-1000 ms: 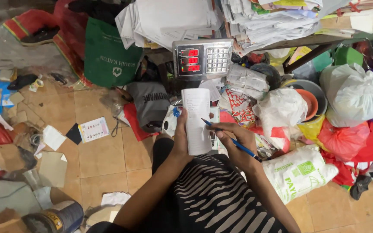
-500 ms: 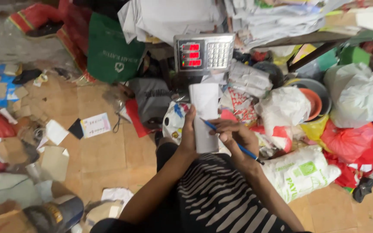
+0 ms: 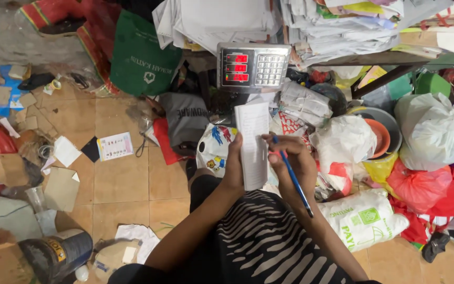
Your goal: Weighing various scrap items on a digital scale and recording the weights in a notebook.
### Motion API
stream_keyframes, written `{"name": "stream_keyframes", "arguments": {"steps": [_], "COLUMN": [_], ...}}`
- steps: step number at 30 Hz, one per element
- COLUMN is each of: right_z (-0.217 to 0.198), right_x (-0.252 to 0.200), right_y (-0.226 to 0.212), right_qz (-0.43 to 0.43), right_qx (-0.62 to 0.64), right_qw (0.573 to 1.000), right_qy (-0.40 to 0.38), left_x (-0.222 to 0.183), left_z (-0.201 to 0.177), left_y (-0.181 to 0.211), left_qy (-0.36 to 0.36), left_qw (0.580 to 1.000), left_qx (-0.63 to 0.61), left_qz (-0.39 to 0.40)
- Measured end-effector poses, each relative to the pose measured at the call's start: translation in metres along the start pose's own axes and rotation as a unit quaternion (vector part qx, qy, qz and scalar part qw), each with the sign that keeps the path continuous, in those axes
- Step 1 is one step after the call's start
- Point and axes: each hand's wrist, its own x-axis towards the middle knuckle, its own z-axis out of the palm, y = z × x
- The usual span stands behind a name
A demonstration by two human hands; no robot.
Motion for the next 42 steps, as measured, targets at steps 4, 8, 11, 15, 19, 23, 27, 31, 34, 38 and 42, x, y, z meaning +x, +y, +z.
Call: {"name": "stream_keyframes", "arguments": {"steps": [4, 8, 11, 15, 19, 23, 27, 31, 34, 38, 42], "right_z": [-0.012, -0.023, -0.022, -0.022, -0.033, -0.026, -0.002, 0.035, 0.064, 0.098, 0.11], "right_x": [0.001, -0.002, -0.005, -0.005, -0.008, -0.013, 0.006, 0.034, 0.046, 0.052, 0.058], "right_y": [-0.001, -0.003, 0.008, 0.022, 0.039, 0.052, 0.048, 0.049, 0.066, 0.075, 0.084], "right_qz": [-0.002, 0.197, 0.142, 0.206, 0.253, 0.327, 0.306, 0.268, 0.27, 0.35, 0.313], "right_qx": [-0.096, -0.143, -0.136, -0.095, -0.033, 0.043, 0.132, 0.097, 0.117, 0.071, 0.034], "right_qw": [0.994, 0.96, 0.98, 0.973, 0.966, 0.943, 0.935, 0.942, 0.941, 0.926, 0.947], "right_qy": [0.053, 0.136, 0.034, 0.027, 0.027, 0.042, 0.122, 0.175, 0.166, 0.12, 0.065], "left_x": [-0.005, -0.001, 0.003, 0.005, 0.004, 0.006, 0.015, 0.014, 0.008, 0.005, 0.006], "left_z": [-0.005, -0.012, 0.014, 0.014, 0.02, -0.004, -0.022, -0.015, -0.028, -0.05, -0.078], "left_y": [-0.004, -0.009, 0.0, 0.0, 0.015, 0.033, 0.058, 0.111, 0.148, 0.183, 0.198], "left_qy": [-0.019, -0.038, -0.051, -0.11, -0.158, -0.117, -0.07, -0.048, -0.029, -0.004, 0.001], "left_qw": [0.999, 0.998, 0.998, 0.992, 0.975, 0.926, 0.906, 0.822, 0.804, 0.873, 0.885], "left_qx": [0.033, 0.052, 0.047, 0.055, 0.149, 0.356, 0.414, 0.564, 0.59, 0.484, 0.464], "left_qz": [0.004, 0.008, 0.005, -0.002, 0.043, 0.04, 0.052, 0.058, 0.068, 0.052, 0.04]}}
